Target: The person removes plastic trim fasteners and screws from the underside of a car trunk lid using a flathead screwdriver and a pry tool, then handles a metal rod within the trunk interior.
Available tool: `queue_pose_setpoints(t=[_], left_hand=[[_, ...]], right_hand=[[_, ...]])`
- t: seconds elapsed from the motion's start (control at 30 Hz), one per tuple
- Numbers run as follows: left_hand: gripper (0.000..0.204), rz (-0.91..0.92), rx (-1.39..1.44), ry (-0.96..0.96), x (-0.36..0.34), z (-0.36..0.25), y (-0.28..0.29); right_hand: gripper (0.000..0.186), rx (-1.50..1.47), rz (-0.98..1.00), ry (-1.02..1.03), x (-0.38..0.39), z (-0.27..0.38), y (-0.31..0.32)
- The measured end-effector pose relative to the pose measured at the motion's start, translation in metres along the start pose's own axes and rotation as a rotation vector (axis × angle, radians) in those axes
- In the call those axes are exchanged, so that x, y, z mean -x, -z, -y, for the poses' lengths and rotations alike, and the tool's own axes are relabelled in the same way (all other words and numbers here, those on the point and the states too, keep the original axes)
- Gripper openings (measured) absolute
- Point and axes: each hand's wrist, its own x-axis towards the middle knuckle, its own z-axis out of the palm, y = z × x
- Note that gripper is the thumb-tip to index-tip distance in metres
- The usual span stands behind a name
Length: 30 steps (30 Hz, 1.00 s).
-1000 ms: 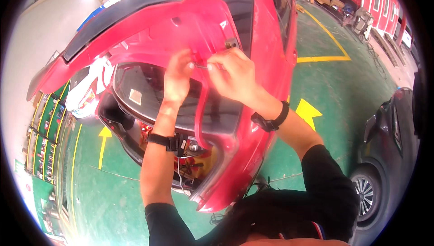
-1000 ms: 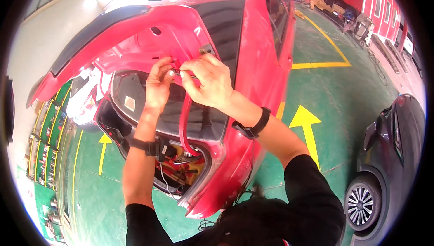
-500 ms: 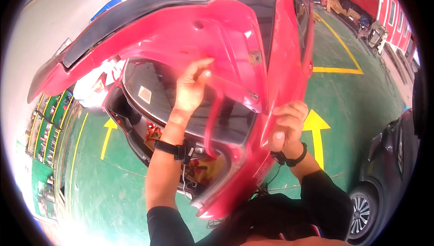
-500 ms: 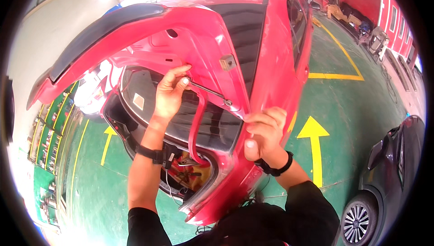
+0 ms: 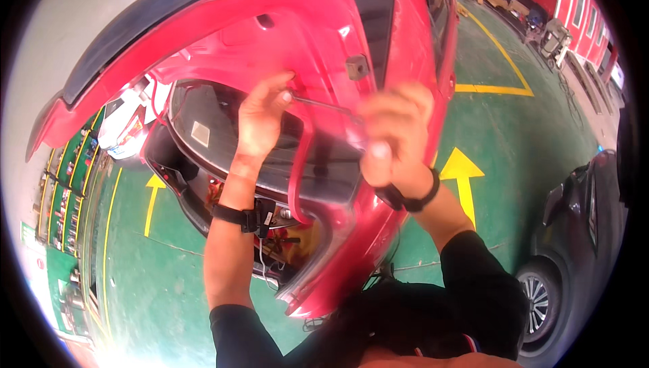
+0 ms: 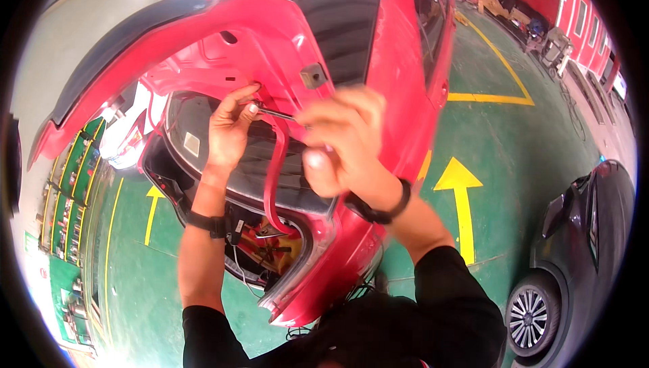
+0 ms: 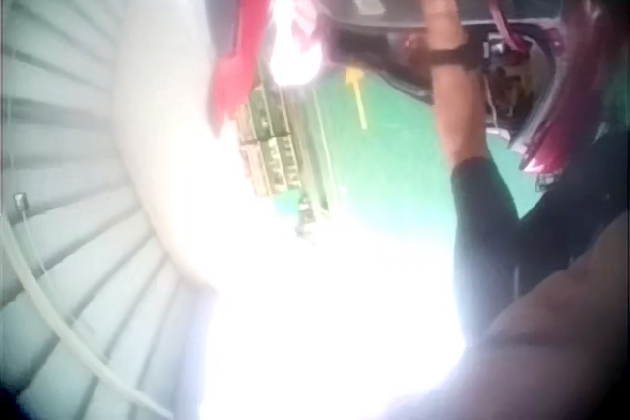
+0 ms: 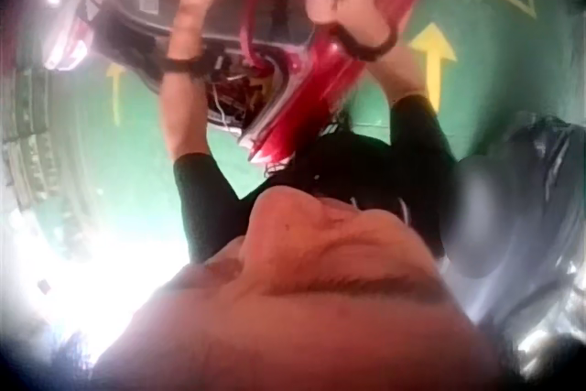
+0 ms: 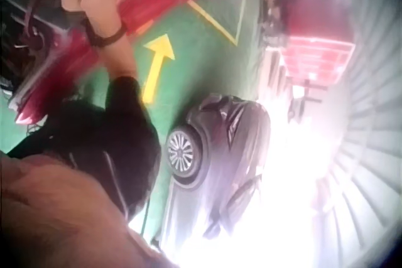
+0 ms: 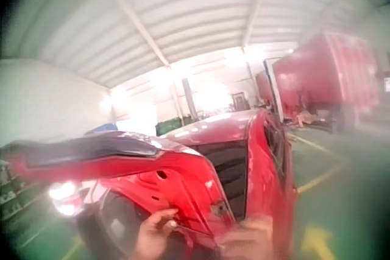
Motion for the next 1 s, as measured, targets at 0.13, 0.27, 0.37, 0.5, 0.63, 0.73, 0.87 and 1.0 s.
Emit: queue_pose_setpoints(t=[0.13,0.27,0.37,0.5,0.63,0.73,0.87,1.0], left_hand=[[0.032,0.003,-0.103,-0.082,-0.003,-0.001,-0.006],[0.031,0.003,-0.075,-0.021,-0.002,-0.005,-0.002],[0.031,0.043,-0.01,-0.002,-0.008,-0.008,-0.002],[0.029,-0.032,-0.016,0.024,0.002,-0.014,-0.015],[0.028,-0.047,-0.034,0.077,0.003,-0.036,-0.022],[0.027,-0.053,-0.012,-0.016,0.001,-0.024,-0.02],[0.026,-0.031,-0.035,0.061,-0.001,-0.017,-0.011],[0.024,-0.028,-0.035,0.093,-0.001,-0.016,-0.014]], right_hand=[[0.021,0.015,-0.011,0.006,0.037,0.004,0.026],[0.014,0.03,-0.083,0.161,-0.029,-0.008,-0.03],[0.011,-0.175,-0.12,0.205,-0.07,-0.016,-0.05],[0.003,-0.148,-0.183,0.231,-0.074,-0.025,-0.064],[0.004,-0.173,-0.211,0.274,-0.077,-0.028,-0.068],[0.004,-0.246,-0.233,0.27,-0.076,-0.028,-0.072],[0.008,-0.265,-0.235,0.176,-0.084,-0.022,-0.08],[0.012,-0.245,-0.323,0.248,-0.094,-0.027,-0.091]])
